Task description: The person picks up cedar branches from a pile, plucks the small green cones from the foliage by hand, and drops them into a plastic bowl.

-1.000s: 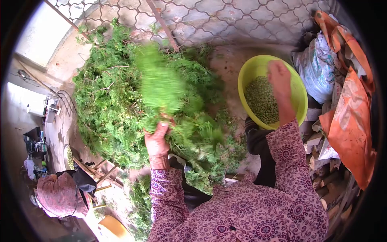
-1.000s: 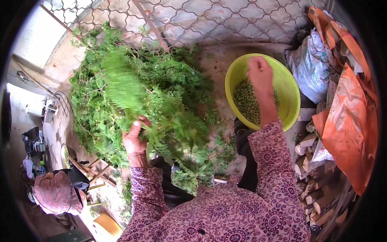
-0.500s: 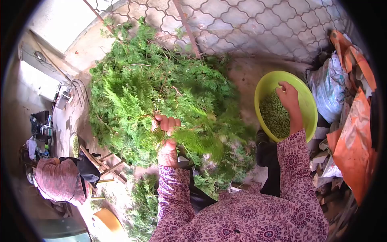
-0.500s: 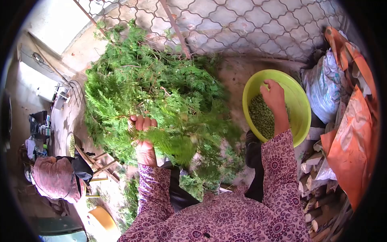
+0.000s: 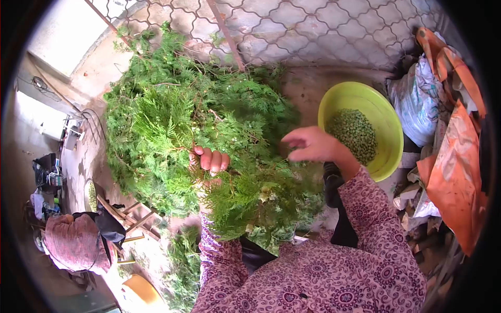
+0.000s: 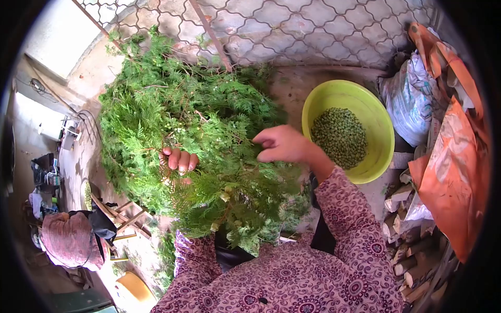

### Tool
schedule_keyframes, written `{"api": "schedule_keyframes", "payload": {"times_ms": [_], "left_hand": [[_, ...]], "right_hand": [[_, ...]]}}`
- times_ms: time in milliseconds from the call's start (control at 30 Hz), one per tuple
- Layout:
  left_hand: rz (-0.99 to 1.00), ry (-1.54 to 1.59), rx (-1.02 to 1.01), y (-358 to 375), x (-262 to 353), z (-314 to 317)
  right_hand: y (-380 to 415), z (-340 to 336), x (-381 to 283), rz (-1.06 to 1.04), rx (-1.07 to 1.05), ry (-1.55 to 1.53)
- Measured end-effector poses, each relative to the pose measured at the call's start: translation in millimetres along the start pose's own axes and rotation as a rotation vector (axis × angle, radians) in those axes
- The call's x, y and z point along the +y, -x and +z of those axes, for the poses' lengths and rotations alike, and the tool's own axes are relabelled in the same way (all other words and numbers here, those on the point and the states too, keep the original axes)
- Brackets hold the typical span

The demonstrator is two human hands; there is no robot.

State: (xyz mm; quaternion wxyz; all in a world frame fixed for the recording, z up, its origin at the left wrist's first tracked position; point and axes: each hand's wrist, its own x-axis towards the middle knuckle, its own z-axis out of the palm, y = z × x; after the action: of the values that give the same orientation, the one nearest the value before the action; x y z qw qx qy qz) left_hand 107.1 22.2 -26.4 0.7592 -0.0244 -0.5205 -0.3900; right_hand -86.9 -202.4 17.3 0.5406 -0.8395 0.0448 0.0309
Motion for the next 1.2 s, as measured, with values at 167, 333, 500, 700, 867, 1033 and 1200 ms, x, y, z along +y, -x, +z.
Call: {"api": "schedule_keyframes", "payload": {"times_ms": [167,333,500,700,867,1033,1200], "left_hand": [[-0.008,0.056,0.139,-1,-16,8],[0.045,-0.157,0.622,-9,-25,46],[0.039,-0.088,0.597,-5,-35,39],[0.049,-0.091,0.390,-9,-31,35],[0.100,-0.066,0.314,-12,-32,34],[0.129,0.030,0.242,-8,-34,23],[0.136,0.111,-0.012,-3,-40,0]], "right_hand": [[-7,24,-18,-0.077,-0.094,-0.053],[-8,20,-11,-0.027,-0.061,-0.184],[-12,52,9,-0.198,-0.076,-0.032],[-21,85,34,-0.582,-0.005,-0.053],[-17,80,-4,-0.529,0.014,0.074],[-22,79,-3,-0.344,-0.066,0.059],[-20,81,-3,-0.266,-0.122,0.315]]}}
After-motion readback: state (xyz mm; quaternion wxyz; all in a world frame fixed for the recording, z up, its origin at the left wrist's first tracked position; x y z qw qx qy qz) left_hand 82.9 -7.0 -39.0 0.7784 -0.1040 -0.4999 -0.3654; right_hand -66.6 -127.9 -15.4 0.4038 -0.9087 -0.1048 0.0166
